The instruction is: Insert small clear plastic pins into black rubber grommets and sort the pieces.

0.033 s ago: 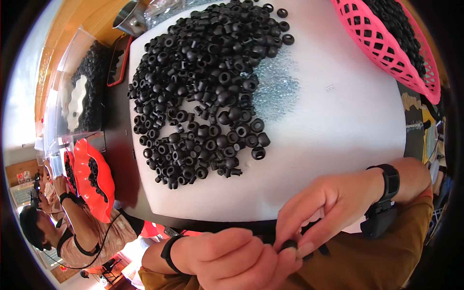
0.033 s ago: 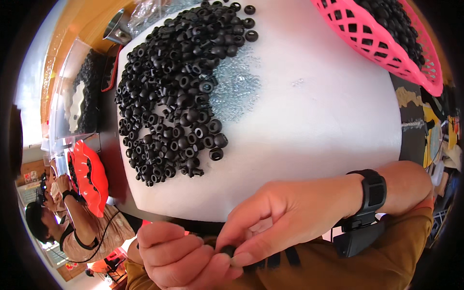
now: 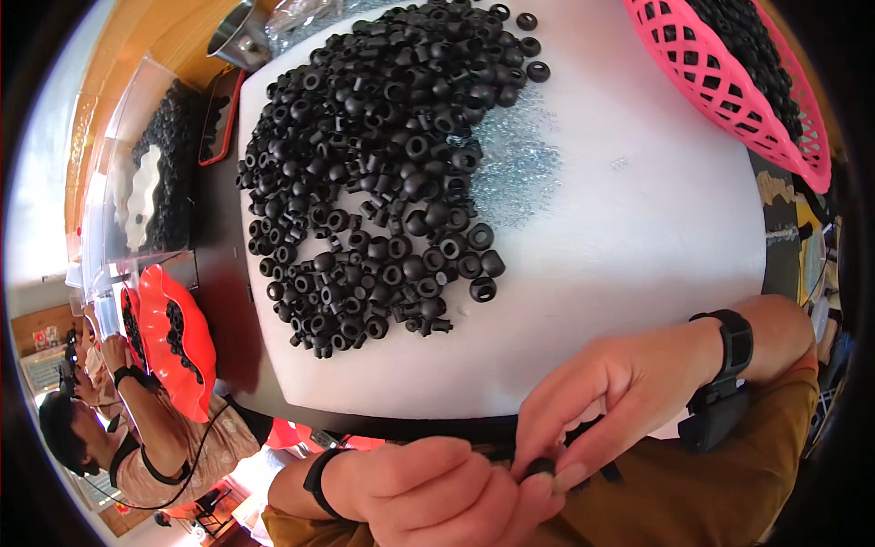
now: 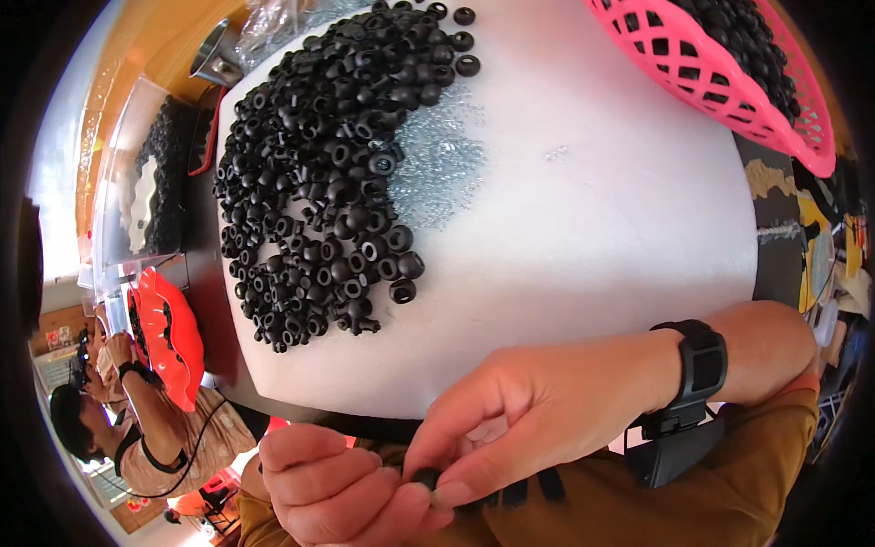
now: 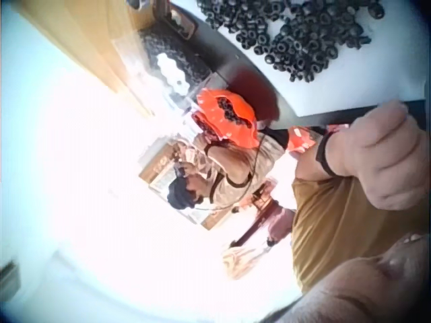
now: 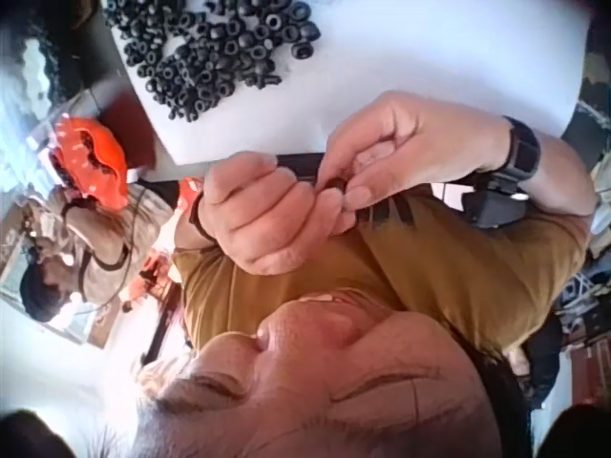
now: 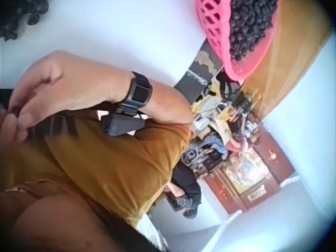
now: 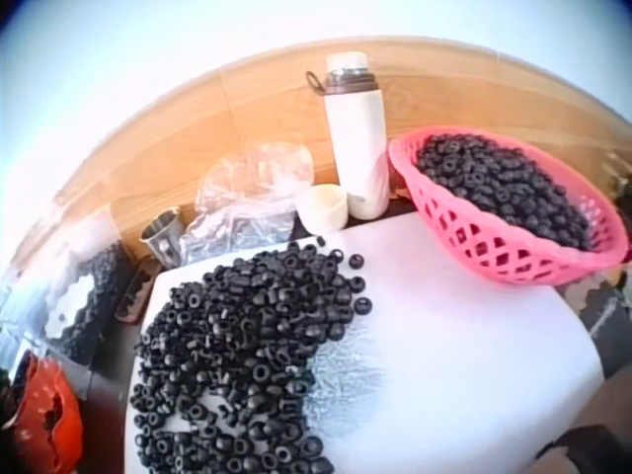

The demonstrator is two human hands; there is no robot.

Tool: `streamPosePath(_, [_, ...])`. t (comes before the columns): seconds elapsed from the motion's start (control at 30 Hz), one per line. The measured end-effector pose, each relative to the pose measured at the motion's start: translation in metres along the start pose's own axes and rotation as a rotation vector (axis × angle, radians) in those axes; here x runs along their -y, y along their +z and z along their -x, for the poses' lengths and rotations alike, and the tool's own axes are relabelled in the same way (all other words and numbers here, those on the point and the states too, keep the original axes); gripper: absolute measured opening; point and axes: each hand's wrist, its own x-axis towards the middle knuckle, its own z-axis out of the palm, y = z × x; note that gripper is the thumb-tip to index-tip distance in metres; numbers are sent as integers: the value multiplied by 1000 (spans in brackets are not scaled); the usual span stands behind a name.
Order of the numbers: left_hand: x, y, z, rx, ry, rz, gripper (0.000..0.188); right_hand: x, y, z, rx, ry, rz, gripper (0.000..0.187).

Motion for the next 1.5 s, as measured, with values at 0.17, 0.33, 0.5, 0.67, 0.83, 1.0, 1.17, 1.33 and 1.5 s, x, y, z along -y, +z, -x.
streamPosePath(0.17, [-9, -8, 14, 127, -89, 99, 17, -15, 3, -4, 19, -40, -121, 32])
streamPosePath(0.33, [-13, -18, 14, 296, -139, 205, 19, -10, 3, -3, 22, 31, -153, 26])
streamPosePath(0.5, [0, -22, 30, 288, -503, 73, 31, -14, -1, -3, -55, -48, -94, 29])
streamPosePath(0.67, [12, -14, 40, 314, -628, -238, 34, -2, 0, -4, -193, -27, -105, 27])
streamPosePath(0.83, [23, 1, 34, 445, -457, -380, 30, -1, -3, -4, -294, -96, -77, 24])
streamPosePath(1.0, [23, 5, 27, 504, -398, -451, 28, -1, -1, -6, -351, -148, -67, 23])
streamPosePath(1.17, [20, 4, 24, 508, -431, -417, 25, 1, 3, -5, -396, -200, -96, 21])
streamPosePath(1.33, [3, -10, 28, 338, -614, -122, 26, 0, 13, -5, -436, -243, -129, 20])
streamPosePath(1.5, [-22, -32, 29, -36, -1090, 622, 26, -5, 27, -1, -480, -245, -103, 25])
